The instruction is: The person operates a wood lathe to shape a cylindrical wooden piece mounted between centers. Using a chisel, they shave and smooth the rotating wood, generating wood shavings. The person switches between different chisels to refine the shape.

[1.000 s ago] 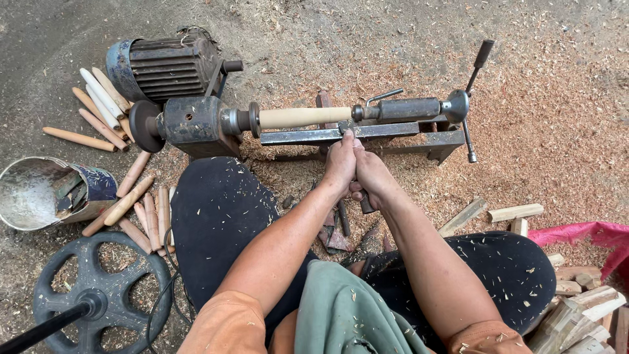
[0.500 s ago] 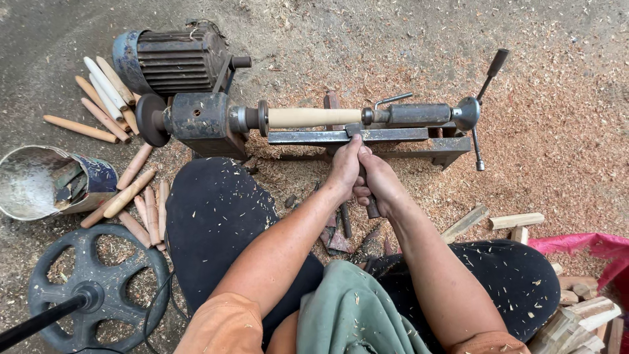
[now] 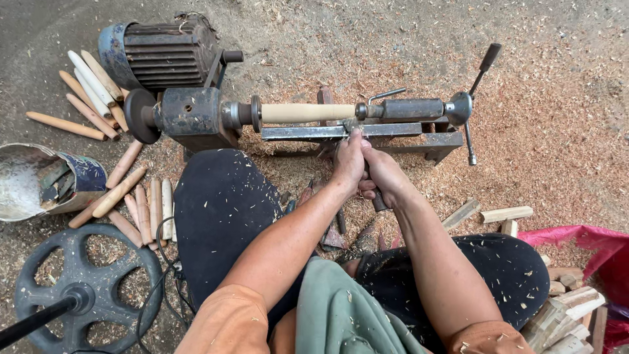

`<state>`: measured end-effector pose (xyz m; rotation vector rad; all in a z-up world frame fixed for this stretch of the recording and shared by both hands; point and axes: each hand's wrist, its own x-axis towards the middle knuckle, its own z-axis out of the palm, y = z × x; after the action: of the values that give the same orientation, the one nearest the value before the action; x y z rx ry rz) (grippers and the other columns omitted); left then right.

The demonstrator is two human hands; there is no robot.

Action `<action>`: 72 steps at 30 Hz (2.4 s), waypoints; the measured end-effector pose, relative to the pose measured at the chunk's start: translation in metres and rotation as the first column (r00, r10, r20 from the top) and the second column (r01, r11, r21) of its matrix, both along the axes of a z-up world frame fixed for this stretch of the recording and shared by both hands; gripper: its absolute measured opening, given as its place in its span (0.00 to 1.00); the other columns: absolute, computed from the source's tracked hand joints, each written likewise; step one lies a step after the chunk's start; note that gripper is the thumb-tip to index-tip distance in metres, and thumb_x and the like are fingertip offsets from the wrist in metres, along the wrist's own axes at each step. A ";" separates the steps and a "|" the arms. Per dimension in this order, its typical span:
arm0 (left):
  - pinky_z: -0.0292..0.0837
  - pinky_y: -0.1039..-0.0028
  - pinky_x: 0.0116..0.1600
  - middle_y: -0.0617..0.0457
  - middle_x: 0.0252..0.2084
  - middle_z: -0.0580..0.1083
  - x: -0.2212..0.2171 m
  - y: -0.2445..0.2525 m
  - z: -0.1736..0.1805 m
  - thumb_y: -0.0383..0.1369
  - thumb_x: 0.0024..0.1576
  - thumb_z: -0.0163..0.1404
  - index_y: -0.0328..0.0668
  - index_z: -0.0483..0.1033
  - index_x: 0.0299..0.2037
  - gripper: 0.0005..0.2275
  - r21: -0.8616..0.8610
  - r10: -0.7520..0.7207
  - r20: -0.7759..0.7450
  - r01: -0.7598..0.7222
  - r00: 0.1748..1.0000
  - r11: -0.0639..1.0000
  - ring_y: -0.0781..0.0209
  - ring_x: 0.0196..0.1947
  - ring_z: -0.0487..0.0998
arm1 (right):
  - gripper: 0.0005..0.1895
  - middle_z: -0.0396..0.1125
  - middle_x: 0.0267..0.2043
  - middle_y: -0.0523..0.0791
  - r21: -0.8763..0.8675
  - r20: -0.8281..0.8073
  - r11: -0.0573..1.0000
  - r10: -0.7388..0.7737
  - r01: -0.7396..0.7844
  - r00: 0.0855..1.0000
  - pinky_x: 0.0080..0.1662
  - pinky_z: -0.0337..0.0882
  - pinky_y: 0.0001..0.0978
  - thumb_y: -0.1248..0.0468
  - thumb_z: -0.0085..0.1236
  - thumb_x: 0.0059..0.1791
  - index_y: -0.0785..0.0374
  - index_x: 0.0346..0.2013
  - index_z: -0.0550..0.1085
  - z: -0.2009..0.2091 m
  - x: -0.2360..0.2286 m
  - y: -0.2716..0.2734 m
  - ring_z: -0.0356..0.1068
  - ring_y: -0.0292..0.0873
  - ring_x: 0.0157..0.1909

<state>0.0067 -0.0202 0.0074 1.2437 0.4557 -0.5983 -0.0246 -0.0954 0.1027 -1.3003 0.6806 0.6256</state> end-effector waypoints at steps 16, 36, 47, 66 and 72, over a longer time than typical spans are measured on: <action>0.55 0.74 0.16 0.58 0.19 0.62 0.006 0.027 0.002 0.50 0.67 0.35 0.39 0.70 0.30 0.23 -0.082 -0.011 0.050 0.015 0.999 0.997 0.67 0.13 0.59 | 0.21 0.53 0.18 0.38 0.052 0.025 0.995 -0.084 0.083 0.996 0.14 0.52 0.24 0.47 0.34 0.59 0.59 0.37 0.65 -0.022 0.001 0.026 0.49 0.31 0.12; 0.64 0.71 0.25 0.54 0.26 0.71 0.017 0.102 -0.028 0.49 0.67 0.36 0.42 0.74 0.33 0.22 0.043 -0.108 0.017 0.107 0.994 0.993 0.64 0.22 0.68 | 0.20 0.53 0.21 0.39 0.046 0.087 0.993 -0.116 0.112 0.989 0.16 0.53 0.25 0.47 0.31 0.60 0.58 0.41 0.63 -0.033 0.001 0.107 0.48 0.32 0.14; 0.66 0.68 0.24 0.55 0.25 0.71 0.024 0.134 -0.044 0.48 0.66 0.39 0.41 0.73 0.31 0.20 0.025 -0.044 0.172 0.040 0.984 0.999 0.64 0.23 0.69 | 0.21 0.59 0.24 0.42 0.040 0.167 0.993 -0.119 0.114 0.979 0.15 0.55 0.27 0.47 0.30 0.58 0.59 0.44 0.64 -0.049 0.002 0.145 0.52 0.34 0.14; 0.69 0.64 0.28 0.50 0.33 0.73 0.026 0.162 -0.033 0.53 0.65 0.34 0.57 0.70 0.41 0.16 0.084 -0.241 -0.078 0.247 0.967 0.965 0.57 0.26 0.74 | 0.20 0.64 0.28 0.46 0.047 0.251 0.992 -0.127 0.119 0.960 0.15 0.60 0.28 0.54 0.24 0.59 0.63 0.47 0.64 -0.052 0.001 0.167 0.59 0.37 0.16; 0.68 0.65 0.36 0.52 0.30 0.69 0.030 0.171 -0.047 0.49 0.69 0.41 0.32 0.72 0.38 0.23 0.068 -0.141 0.293 0.126 0.946 0.990 0.61 0.28 0.70 | 0.19 0.64 0.31 0.44 0.050 0.212 0.988 -0.155 0.148 0.965 0.16 0.59 0.28 0.52 0.28 0.59 0.60 0.49 0.64 -0.055 0.005 0.178 0.58 0.35 0.17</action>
<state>0.0371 0.1511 -0.0401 1.3930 0.1342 -0.5047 -0.0194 0.0827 0.0479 -1.2500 0.5818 0.3642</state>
